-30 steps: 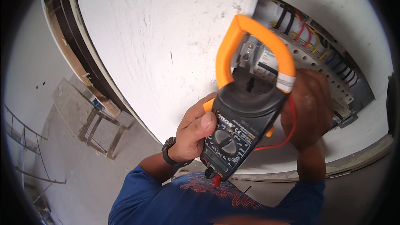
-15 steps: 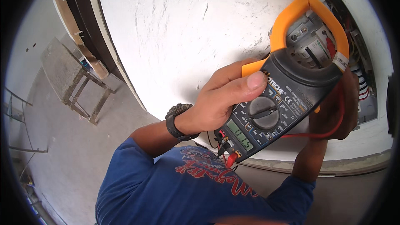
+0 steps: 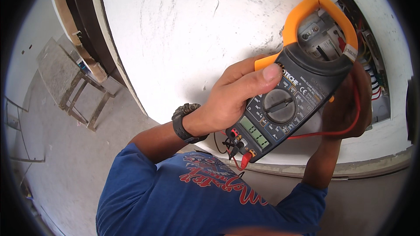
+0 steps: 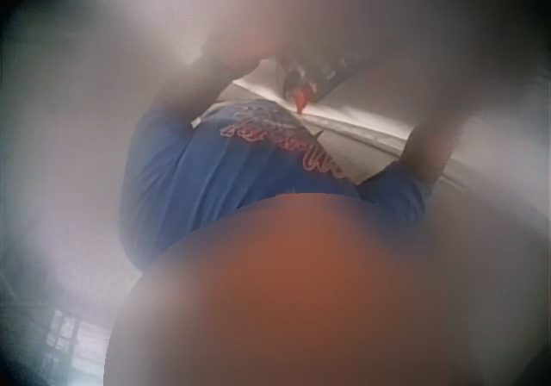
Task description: The person uses a clamp multimeter to test an electrical distribution board. They repeatedly place the multimeter probes on various terminals and circuit breakers while holding the clamp around a wire, then toggle some breakers and continue testing.
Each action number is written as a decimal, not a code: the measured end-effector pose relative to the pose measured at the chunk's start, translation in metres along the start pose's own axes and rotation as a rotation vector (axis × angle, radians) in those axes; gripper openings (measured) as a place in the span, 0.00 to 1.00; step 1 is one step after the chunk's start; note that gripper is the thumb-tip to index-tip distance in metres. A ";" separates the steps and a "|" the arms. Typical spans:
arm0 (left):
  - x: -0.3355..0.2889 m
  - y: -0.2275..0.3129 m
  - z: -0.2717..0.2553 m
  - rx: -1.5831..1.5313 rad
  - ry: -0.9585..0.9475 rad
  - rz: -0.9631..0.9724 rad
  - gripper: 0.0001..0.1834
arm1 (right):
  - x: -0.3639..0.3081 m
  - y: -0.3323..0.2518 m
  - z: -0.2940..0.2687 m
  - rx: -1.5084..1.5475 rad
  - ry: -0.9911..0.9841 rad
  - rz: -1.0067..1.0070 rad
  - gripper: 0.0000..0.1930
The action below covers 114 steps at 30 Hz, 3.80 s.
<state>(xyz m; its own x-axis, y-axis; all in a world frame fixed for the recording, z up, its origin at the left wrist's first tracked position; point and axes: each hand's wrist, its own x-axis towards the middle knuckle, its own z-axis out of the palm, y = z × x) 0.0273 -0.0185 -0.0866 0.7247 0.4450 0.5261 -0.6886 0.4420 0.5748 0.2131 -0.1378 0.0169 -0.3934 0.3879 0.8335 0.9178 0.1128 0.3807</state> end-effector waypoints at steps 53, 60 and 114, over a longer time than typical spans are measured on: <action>-0.028 -0.037 -0.009 0.094 -0.100 -0.038 0.38 | -0.009 0.003 -0.030 0.172 -0.051 -0.038 0.15; -0.023 -0.033 -0.002 -0.003 -0.092 -0.033 0.36 | -0.005 0.003 -0.028 0.182 -0.039 -0.030 0.16; 0.008 -0.029 0.009 0.044 -0.025 0.018 0.27 | -0.002 0.003 -0.026 0.037 0.007 0.155 0.12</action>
<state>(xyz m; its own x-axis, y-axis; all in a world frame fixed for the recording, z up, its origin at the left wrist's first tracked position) 0.0533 -0.0345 -0.0931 0.7128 0.4331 0.5516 -0.7004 0.3994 0.5916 0.2153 -0.1619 0.0264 -0.2468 0.3972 0.8840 0.9689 0.0859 0.2319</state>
